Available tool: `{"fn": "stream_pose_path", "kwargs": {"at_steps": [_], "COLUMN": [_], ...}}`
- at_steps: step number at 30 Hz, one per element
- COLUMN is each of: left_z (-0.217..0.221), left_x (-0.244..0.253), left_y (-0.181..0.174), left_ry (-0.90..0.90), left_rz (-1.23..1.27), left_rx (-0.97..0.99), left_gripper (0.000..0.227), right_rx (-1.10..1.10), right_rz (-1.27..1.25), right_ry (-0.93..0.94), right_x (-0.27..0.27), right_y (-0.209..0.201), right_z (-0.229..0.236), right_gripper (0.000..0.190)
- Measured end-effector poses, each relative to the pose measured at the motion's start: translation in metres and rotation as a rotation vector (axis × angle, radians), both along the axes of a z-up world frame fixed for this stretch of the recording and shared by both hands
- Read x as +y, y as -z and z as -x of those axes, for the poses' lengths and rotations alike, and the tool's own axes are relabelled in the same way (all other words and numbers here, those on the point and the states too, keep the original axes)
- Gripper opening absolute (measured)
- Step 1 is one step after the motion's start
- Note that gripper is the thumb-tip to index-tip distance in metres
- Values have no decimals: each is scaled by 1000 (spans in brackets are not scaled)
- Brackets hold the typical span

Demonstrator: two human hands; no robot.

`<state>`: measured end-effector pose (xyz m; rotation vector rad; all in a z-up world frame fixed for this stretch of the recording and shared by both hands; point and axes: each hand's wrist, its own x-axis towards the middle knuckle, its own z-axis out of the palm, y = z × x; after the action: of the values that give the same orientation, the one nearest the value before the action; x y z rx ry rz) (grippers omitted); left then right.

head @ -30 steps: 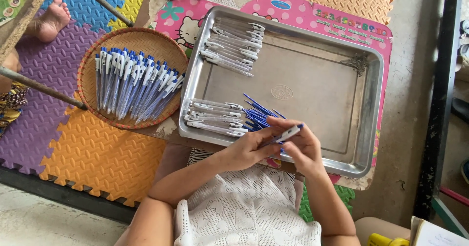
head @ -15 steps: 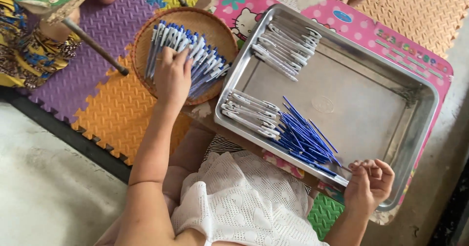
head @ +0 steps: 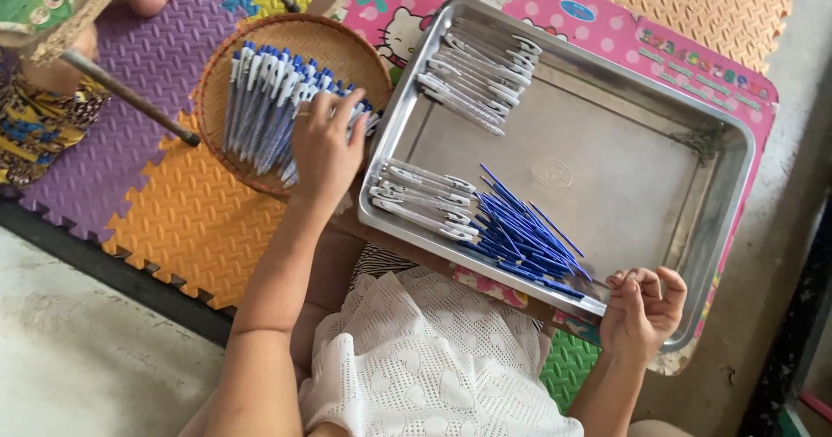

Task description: Assembling ballpoint pens by inserting refills into barrels and attaching caps.

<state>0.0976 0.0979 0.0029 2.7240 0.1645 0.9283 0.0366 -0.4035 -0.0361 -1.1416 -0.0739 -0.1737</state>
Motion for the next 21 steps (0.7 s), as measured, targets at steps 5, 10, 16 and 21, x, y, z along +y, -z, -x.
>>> {"fn": "stream_pose_path", "kwargs": {"at_steps": [5, 10, 16, 21], "left_z": [-53, -66, -76, -73], "left_x": [-69, -130, -138, -132], "left_y": [38, 58, 54, 60], "left_ry": [351, 612, 744, 808], "left_rz": [-47, -201, -482, -561], "left_rx": [-2, -9, 11, -109], "left_gripper": [46, 32, 20, 19], "right_rx": [-45, -44, -63, -71], "right_rz": [-42, 25, -25, 8], "right_ry": [100, 191, 64, 69], "right_x": [-16, 0, -25, -23], "right_y": [25, 11, 43, 46], "right_z": [1, -3, -6, -6], "right_gripper": [21, 15, 38, 33]}}
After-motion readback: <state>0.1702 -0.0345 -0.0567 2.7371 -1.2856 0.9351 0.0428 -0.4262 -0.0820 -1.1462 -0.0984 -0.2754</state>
